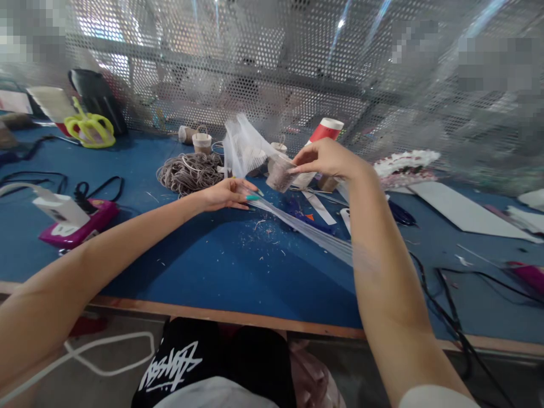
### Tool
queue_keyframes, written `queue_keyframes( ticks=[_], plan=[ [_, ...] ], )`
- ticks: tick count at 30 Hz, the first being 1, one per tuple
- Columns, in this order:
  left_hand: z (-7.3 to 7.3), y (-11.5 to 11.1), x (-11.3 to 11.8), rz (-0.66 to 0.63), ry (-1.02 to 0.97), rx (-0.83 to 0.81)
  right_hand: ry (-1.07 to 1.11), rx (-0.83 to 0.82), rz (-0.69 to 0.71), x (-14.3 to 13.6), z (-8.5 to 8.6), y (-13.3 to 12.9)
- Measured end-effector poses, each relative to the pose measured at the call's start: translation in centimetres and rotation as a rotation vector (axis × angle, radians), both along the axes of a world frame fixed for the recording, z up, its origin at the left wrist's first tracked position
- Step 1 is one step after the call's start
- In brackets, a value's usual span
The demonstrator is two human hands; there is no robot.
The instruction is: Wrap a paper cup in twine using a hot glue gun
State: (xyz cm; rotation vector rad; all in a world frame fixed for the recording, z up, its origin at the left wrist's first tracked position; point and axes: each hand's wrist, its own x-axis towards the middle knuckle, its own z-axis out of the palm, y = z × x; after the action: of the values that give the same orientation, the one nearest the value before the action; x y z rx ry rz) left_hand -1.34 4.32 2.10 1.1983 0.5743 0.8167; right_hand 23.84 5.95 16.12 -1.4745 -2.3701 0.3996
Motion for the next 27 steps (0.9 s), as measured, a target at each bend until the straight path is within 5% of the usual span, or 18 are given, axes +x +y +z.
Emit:
queue_keyframes(
  ticks=[8, 13, 18, 27],
  plan=[
    [1.4, 1.8, -4.7, 0.069, 0.316, 0.078, 0.024, -0.028, 0.053, 0.1, 1.4, -1.4],
    [0.8, 2.4, -6.6, 0.056, 0.136, 0.054, 0.070, -0.214, 0.154, -0.7, 0.6, -1.4],
    [0.3, 2.0, -5.4, 0.179, -0.129, 0.060, 0.188, -0.248, 0.245, -2.5, -1.3, -0.6],
    [-1.0, 0.9, -3.3, 0.270, -0.148, 0.000, 0.118, -0.323, 0.339, -4.8, -2.4, -1.2]
  ],
)
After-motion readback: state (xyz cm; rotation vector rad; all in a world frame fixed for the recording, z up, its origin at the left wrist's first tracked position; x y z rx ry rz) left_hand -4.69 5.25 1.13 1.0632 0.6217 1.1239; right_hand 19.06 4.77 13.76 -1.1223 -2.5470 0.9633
